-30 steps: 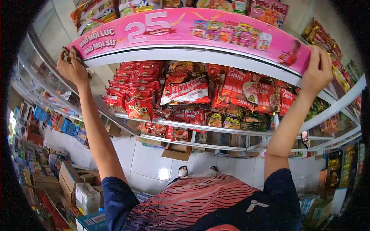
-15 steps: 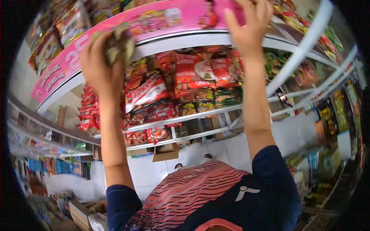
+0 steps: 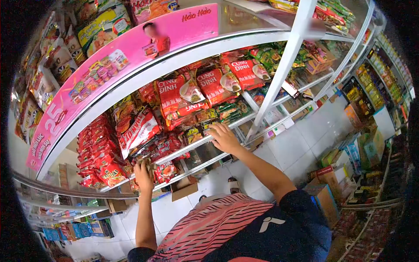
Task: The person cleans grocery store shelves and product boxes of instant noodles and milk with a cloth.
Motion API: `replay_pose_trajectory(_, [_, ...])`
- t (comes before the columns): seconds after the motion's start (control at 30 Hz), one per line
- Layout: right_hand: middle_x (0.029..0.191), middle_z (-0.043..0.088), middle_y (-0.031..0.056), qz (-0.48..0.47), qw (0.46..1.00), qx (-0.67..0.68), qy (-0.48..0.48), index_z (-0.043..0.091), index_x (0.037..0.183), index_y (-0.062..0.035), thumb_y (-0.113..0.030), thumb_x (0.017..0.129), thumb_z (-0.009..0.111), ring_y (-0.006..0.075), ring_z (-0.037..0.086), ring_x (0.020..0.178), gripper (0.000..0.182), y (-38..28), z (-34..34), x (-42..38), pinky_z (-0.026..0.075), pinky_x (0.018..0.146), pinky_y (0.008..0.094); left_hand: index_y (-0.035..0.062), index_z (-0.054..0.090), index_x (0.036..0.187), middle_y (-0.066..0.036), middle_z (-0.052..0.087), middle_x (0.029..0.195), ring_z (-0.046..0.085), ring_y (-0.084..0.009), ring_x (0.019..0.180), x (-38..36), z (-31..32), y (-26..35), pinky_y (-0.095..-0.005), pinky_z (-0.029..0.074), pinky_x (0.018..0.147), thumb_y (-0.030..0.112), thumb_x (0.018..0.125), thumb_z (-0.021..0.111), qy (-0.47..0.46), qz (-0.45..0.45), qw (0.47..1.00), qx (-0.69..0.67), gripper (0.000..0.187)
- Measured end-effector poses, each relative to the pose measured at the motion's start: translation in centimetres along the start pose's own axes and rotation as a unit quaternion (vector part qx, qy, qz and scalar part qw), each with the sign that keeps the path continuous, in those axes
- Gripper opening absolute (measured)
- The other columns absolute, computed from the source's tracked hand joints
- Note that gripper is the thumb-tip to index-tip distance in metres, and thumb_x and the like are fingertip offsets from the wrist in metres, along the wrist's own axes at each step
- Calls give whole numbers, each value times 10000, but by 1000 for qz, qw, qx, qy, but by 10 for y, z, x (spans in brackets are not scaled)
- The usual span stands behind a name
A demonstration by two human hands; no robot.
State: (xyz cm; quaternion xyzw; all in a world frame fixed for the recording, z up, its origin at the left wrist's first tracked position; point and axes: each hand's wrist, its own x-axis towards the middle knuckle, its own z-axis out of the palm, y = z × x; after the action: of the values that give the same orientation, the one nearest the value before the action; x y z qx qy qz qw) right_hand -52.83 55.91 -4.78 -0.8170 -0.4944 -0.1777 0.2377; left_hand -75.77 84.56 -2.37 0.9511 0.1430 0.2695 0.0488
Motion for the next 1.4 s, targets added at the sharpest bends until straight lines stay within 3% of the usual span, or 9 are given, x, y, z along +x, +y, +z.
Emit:
replay_pose_trajectory(0.4, [882, 556, 113, 145, 955, 119, 231, 571, 786, -50, 0, 648, 580, 305, 514, 871, 147, 38, -2, -40, 388, 822, 395, 64, 568, 819, -147, 515, 905, 494, -299, 835, 73, 86, 158, -403, 412, 696, 396, 727, 603, -2, 39, 997, -61, 347])
replay_pose_trajectory(0.57, [731, 536, 106, 224, 894, 127, 366, 561, 731, -31, -17, 688, 551, 269, 502, 710, 46, 124, -30, -97, 408, 701, 361, 21, 548, 930, -161, 525, 910, 497, -309, 851, 58, 72, 87, -411, 410, 725, 224, 699, 605, -75, -96, 992, -16, 312])
replay_pose_trajectory(0.8, [985, 546, 179, 300, 894, -270, 196, 533, 1016, -8, -226, 779, 497, 337, 494, 922, 323, 268, -95, -77, 380, 810, 445, 26, 522, 851, -152, 512, 924, 486, -317, 852, 28, 57, 34, -417, 394, 737, 160, 673, 590, 128, -215, 965, 79, 233])
replay_pose_trajectory(0.97, [1118, 516, 140, 372, 791, -477, 87, 507, 1171, -118, -501, 762, 476, 385, 427, 1031, 561, 427, -41, -81, 311, 821, 553, 53, 544, 771, -131, 527, 833, 508, -292, 786, 66, 83, 129, -417, 408, 707, 183, 681, 590, 35, -85, 991, -101, 165])
replay_pose_trajectory(1.07, [1051, 544, 146, 390, 836, -378, 82, 514, 1042, -88, -399, 754, 546, 314, 490, 984, 425, 424, -30, -54, 328, 864, 521, 58, 565, 775, -130, 530, 786, 513, -292, 788, 59, 84, 103, -405, 413, 692, 142, 643, 596, 57, -50, 989, -129, 160])
replay_pose_trajectory(1.17, [847, 570, 124, 283, 833, 419, 223, 518, 964, -8, -113, 731, 619, 251, 543, 737, 275, 446, 7, -83, 450, 686, 367, 52, 562, 770, -125, 542, 813, 511, -309, 787, 24, 44, 35, -408, 408, 676, 81, 611, 585, 117, -170, 978, -14, 163])
replay_pose_trajectory(1.2, [1004, 549, 161, 170, 956, 11, 239, 492, 1093, 10, -139, 775, 578, 292, 534, 908, 362, 406, -4, -83, 423, 811, 370, 43, 550, 812, -128, 544, 844, 510, -314, 780, 19, 31, 17, -422, 405, 683, 79, 608, 598, 113, -286, 950, 46, 212])
replay_pose_trajectory(1.37, [1194, 443, 216, 406, 903, 25, 139, 433, 1189, 22, -230, 808, 523, 359, 445, 1069, 466, 213, -69, -39, 345, 924, 392, 32, 558, 815, -145, 537, 858, 508, -305, 835, 20, 56, 20, -411, 397, 738, 127, 683, 560, 142, -329, 929, 92, 163])
replay_pose_trajectory(1.4, [1207, 432, 221, 454, 879, 34, 145, 433, 1187, 25, -237, 809, 516, 365, 439, 1074, 467, 211, -67, -39, 339, 929, 393, 46, 589, 732, -137, 550, 774, 532, -285, 795, 43, 52, 44, -394, 426, 695, 153, 701, 530, -10, -296, 954, 43, 127])
